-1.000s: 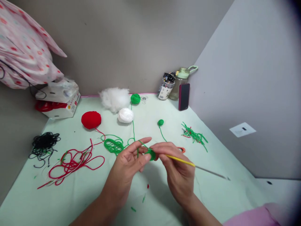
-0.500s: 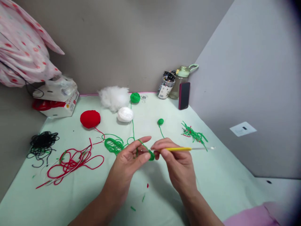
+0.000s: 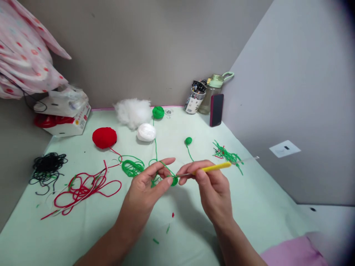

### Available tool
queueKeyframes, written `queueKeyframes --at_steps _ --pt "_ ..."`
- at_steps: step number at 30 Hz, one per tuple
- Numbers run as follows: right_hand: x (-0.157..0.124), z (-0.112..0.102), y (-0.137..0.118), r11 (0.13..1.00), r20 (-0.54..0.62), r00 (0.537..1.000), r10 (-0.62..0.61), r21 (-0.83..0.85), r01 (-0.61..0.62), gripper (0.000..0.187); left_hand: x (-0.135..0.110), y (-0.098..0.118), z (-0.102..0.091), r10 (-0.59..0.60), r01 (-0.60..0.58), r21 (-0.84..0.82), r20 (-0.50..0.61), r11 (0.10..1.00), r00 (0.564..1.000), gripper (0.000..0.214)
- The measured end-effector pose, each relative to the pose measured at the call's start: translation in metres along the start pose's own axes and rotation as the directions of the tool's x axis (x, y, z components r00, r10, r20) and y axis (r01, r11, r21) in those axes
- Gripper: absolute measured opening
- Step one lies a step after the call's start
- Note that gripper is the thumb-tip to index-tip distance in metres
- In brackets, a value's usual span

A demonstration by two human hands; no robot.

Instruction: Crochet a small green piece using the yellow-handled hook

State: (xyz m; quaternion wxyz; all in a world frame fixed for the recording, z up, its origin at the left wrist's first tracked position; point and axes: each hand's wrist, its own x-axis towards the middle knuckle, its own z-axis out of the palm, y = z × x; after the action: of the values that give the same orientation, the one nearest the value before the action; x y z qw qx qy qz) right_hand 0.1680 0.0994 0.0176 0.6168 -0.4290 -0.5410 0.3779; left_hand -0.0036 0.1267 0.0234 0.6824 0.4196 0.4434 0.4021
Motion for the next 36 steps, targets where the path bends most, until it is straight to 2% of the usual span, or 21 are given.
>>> queueKeyframes --at_steps 3,5,9,12,14,15,16,18,20,21,23,25,28,30,32,33,34,36 --pt "-0.006 0.001 0.000 0.928 0.086 0.962 -0.260 -0.252 0.274 0.023 0.000 -0.003 0.000 0.072 -0.065 0.095 -0.073 0.993 0.995 0.030" --pt "-0.007 0.002 0.001 0.872 0.130 0.927 -0.351 -0.314 0.375 0.025 0.000 -0.003 0.000 0.099 -0.088 0.118 -0.084 0.989 0.992 0.029" --pt "-0.007 0.003 0.003 0.813 0.162 0.907 -0.389 -0.403 0.420 0.026 0.000 -0.002 0.002 0.085 -0.079 0.093 -0.067 0.993 0.994 0.025" --pt "-0.009 0.004 0.002 0.607 0.288 0.842 -0.456 -0.592 0.531 0.025 -0.001 -0.004 0.006 0.064 -0.062 0.023 -0.100 0.998 0.993 0.033" --pt "-0.011 0.003 0.001 0.483 0.344 0.811 -0.474 -0.668 0.566 0.027 0.000 -0.005 0.008 -0.027 0.021 -0.126 -0.045 0.992 0.999 0.042" --pt "-0.011 0.003 0.000 0.478 0.339 0.811 -0.477 -0.675 0.562 0.028 0.000 -0.005 0.009 -0.089 0.090 -0.216 0.014 0.972 0.996 0.045" --pt "-0.012 0.003 -0.001 0.522 0.302 0.824 -0.479 -0.657 0.544 0.029 0.001 -0.004 0.008 -0.144 0.160 -0.293 0.074 0.943 0.987 0.048" --pt "-0.010 0.002 -0.001 0.722 0.130 0.887 -0.443 -0.535 0.439 0.028 0.002 -0.002 0.006 -0.213 0.250 -0.376 0.137 0.892 0.967 0.049" --pt "-0.007 0.003 -0.001 0.917 -0.043 0.951 -0.306 -0.284 0.282 0.025 0.002 0.000 0.003 -0.217 0.243 -0.387 0.108 0.890 0.970 0.046" --pt "-0.005 0.004 0.000 0.967 -0.085 0.972 -0.220 -0.151 0.206 0.023 0.002 0.001 0.002 -0.202 0.218 -0.377 0.084 0.900 0.976 0.045" --pt "-0.002 0.007 0.001 0.992 -0.085 0.988 -0.126 0.001 0.127 0.021 0.000 0.002 0.002 -0.151 0.166 -0.341 0.070 0.925 0.986 0.043" --pt "-0.001 0.009 0.003 0.989 -0.055 0.987 -0.148 -0.022 0.147 0.018 -0.002 0.001 0.004 -0.102 0.124 -0.305 0.087 0.944 0.991 0.041" --pt "-0.007 0.012 0.006 0.930 0.004 0.960 -0.280 -0.248 0.272 0.026 -0.003 -0.003 0.010 -0.059 0.079 -0.297 0.075 0.951 0.995 0.038" --pt "-0.013 0.011 0.007 0.824 0.078 0.924 -0.374 -0.431 0.369 0.035 -0.002 -0.006 0.012 -0.070 0.083 -0.337 0.051 0.938 0.996 0.041" --pt "-0.016 0.008 0.008 0.724 0.151 0.892 -0.427 -0.533 0.437 0.040 0.000 -0.006 0.012 -0.130 0.151 -0.394 0.080 0.907 0.988 0.046" --pt "-0.016 0.007 0.008 0.724 0.151 0.889 -0.431 -0.531 0.441 0.040 0.000 -0.006 0.012 -0.166 0.195 -0.417 0.105 0.888 0.981 0.046" --pt "-0.015 0.006 0.007 0.768 0.112 0.903 -0.414 -0.489 0.413 0.038 0.001 -0.005 0.010 -0.196 0.232 -0.432 0.127 0.872 0.972 0.045" --pt "-0.010 0.004 0.006 0.918 -0.033 0.956 -0.293 -0.290 0.271 0.030 0.002 -0.003 0.007 -0.222 0.261 -0.436 0.140 0.861 0.965 0.040"
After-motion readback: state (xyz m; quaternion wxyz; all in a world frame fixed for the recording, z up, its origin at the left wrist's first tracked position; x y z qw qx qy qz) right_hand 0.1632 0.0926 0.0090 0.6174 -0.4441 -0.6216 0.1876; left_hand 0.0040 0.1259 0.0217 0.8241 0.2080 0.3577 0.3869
